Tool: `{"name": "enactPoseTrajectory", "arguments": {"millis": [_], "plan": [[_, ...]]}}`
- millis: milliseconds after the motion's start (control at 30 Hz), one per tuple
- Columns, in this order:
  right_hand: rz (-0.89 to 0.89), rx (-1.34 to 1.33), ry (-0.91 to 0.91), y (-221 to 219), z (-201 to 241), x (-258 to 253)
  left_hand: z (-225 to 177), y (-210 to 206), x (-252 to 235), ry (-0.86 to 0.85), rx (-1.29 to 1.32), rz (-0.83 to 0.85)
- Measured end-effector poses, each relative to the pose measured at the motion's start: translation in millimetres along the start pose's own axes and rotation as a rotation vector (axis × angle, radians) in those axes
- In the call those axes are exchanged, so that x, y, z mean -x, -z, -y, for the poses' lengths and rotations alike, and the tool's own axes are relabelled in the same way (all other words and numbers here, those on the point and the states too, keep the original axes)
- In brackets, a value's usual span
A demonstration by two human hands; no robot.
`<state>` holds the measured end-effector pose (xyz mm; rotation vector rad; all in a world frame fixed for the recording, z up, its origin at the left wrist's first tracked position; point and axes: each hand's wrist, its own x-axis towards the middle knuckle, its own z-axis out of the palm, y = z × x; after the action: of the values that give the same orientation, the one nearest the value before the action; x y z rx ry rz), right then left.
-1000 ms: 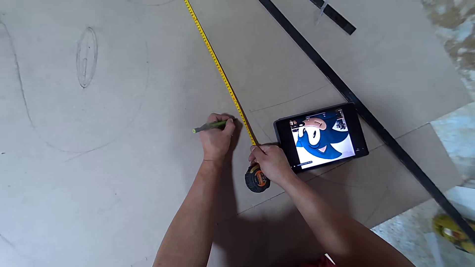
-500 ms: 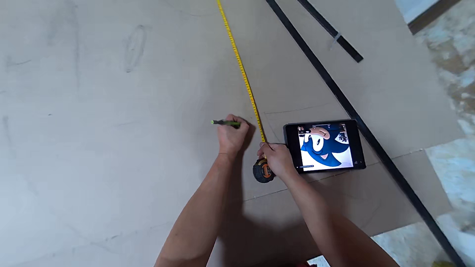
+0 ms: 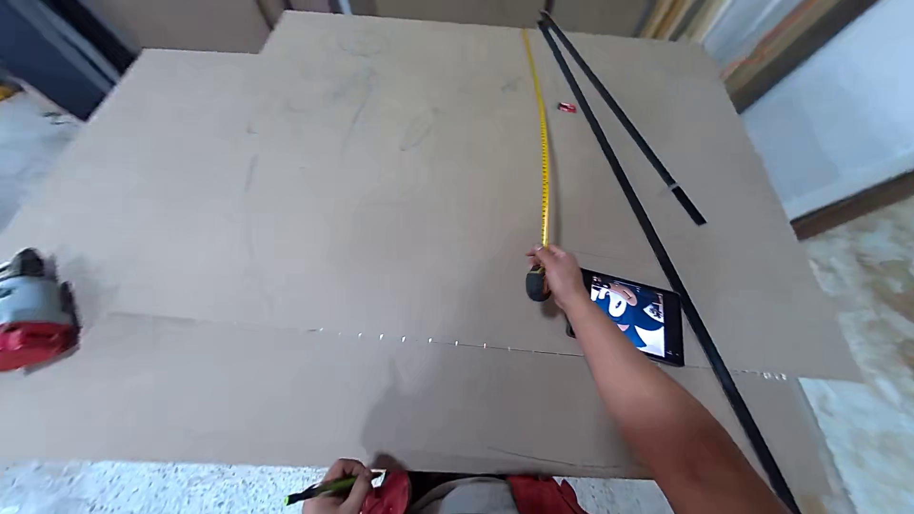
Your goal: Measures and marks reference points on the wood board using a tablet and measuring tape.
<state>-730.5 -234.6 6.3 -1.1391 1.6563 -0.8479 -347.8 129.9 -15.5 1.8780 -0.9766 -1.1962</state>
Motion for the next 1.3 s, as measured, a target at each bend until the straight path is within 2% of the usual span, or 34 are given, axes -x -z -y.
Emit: {"name": "enactPoseTrajectory", "arguments": {"millis": [133, 233, 333, 467, 633, 767, 867, 1033, 1200, 1300], "plan": [[-0.010, -0.054, -0.114, -4.1, 17.2, 11.8, 6.4, 14.7, 14.5, 0.000, 0.141, -0.142], [0.037, -0.046, -0.108, -10.4, 21.7, 48.3, 12.3, 12.8, 14.3, -0.044, 0.162, -0.122], [-0.008, -0.032, -0.111, -15.2, 8.6, 92.8, 18.0, 23.9, 11.8, -0.108, 0.096, -0.051], [-0.009, -0.061, -0.089, -18.9, -26.7, 167.1, 28.5, 61.6, 12.0, -0.151, 0.035, -0.014], [0.080, -0.094, -0.214, -27.8, -79.2, 272.4, 55.0, 99.7, 10.7, -0.107, -0.006, 0.059], [0.016, -0.248, -0.309, -37.0, -119.4, 340.1, 65.5, 103.5, -1.1, -0.107, -0.127, 0.196], [-0.018, -0.240, -0.353, -33.4, -139.1, 369.5, 60.9, 95.4, -8.7, -0.154, -0.176, 0.256], [0.005, -0.196, -0.343, -20.6, -144.5, 373.2, 44.4, 80.9, 3.0, -0.181, -0.157, 0.207], [0.090, 0.019, -0.313, -8.7, -141.1, 334.4, 57.4, 61.3, 38.9, -0.162, -0.156, 0.111], [0.135, 0.140, -0.316, 20.2, -140.3, 310.9, 59.5, 30.1, 71.1, -0.077, -0.157, 0.081]]}}
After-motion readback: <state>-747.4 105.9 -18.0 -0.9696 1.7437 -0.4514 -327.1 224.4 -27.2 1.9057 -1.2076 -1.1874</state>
